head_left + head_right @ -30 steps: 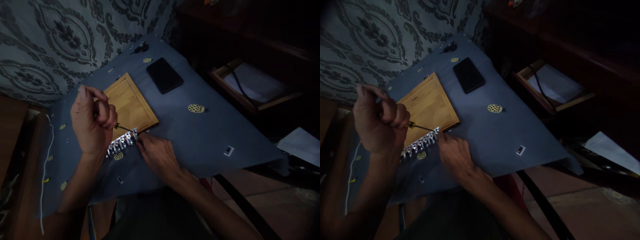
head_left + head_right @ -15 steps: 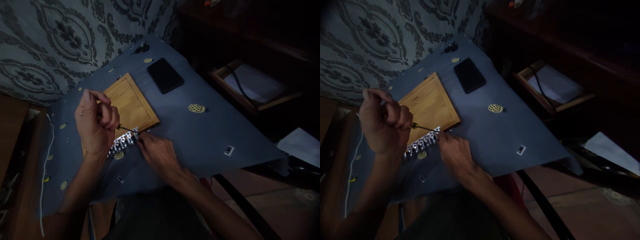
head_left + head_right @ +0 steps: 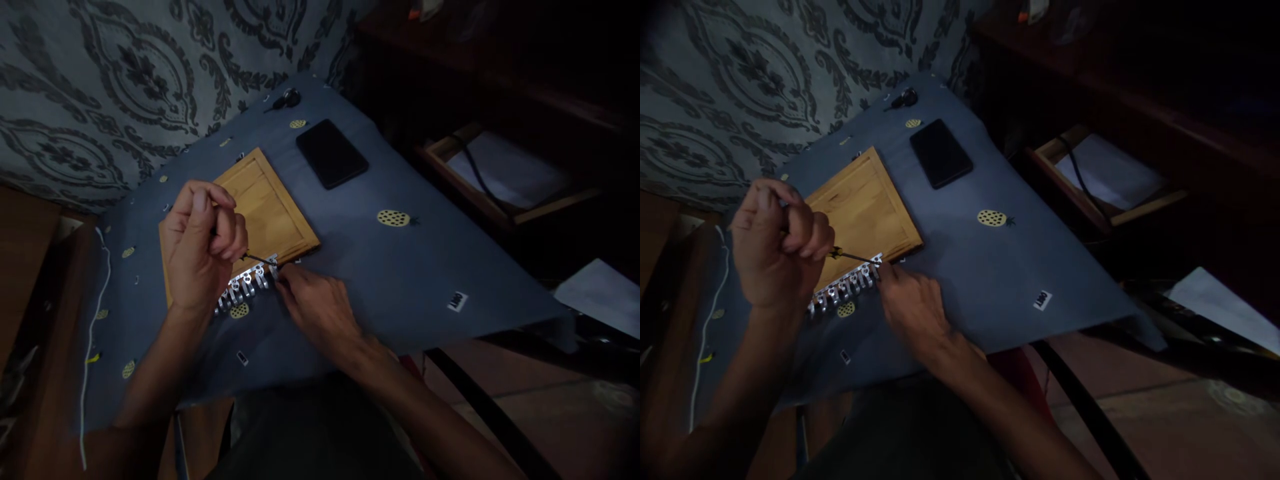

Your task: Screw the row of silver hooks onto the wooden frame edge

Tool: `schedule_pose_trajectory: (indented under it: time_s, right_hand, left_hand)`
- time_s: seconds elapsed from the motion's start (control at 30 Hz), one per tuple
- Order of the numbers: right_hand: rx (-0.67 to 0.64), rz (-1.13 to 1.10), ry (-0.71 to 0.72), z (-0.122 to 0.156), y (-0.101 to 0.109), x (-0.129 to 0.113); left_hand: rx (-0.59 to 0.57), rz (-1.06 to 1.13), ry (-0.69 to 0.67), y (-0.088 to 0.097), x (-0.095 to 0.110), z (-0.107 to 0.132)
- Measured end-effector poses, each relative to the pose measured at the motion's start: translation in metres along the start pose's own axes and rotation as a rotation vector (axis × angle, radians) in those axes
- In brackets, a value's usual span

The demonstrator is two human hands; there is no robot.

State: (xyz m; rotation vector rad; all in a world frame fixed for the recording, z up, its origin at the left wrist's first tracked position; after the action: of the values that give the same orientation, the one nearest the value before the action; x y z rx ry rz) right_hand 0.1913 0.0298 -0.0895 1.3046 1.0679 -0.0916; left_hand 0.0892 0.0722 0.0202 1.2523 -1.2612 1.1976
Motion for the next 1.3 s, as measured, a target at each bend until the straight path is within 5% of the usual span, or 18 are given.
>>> schedule_pose_trajectory:
  time_s: [0.37, 0.77, 1.07, 1.3]
  right_hand:
    - [-0.026, 0.011, -0.016, 0.001, -0.003, 0.001]
    - [-0.025, 0.008, -0.005, 0.0, -0.001, 0.0]
    - [-0.059, 0.023, -0.015, 0.0, 0.0, -0.001]
    - [-0.078, 0.03, -0.016, -0.001, -0.001, -0.003]
  left_hand:
    - [-0.041, -0.05, 0.061, 0.005, -0.001, -0.004]
    - [0.101, 0.077, -0.028, -0.004, -0.002, 0.005]
    - [-0.07, 0.073, 0.022, -0.018, -0.003, -0.002]
    - [-0.376, 0.046, 0.15, -0.029, -0.009, -0.016]
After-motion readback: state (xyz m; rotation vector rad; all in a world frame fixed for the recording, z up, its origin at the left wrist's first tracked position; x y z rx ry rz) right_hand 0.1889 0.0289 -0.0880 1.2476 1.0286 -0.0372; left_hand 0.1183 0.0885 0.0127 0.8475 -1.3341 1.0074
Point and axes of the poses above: each hand's wrist, its own z-axis away from the middle knuckle, its own y-axis out of the back of the hand, x = y × z, the point moved 7 cm from there along -z, towards the middle knuckle, and after that the axes turned 14 degrees about y, right-handed, at the moved point
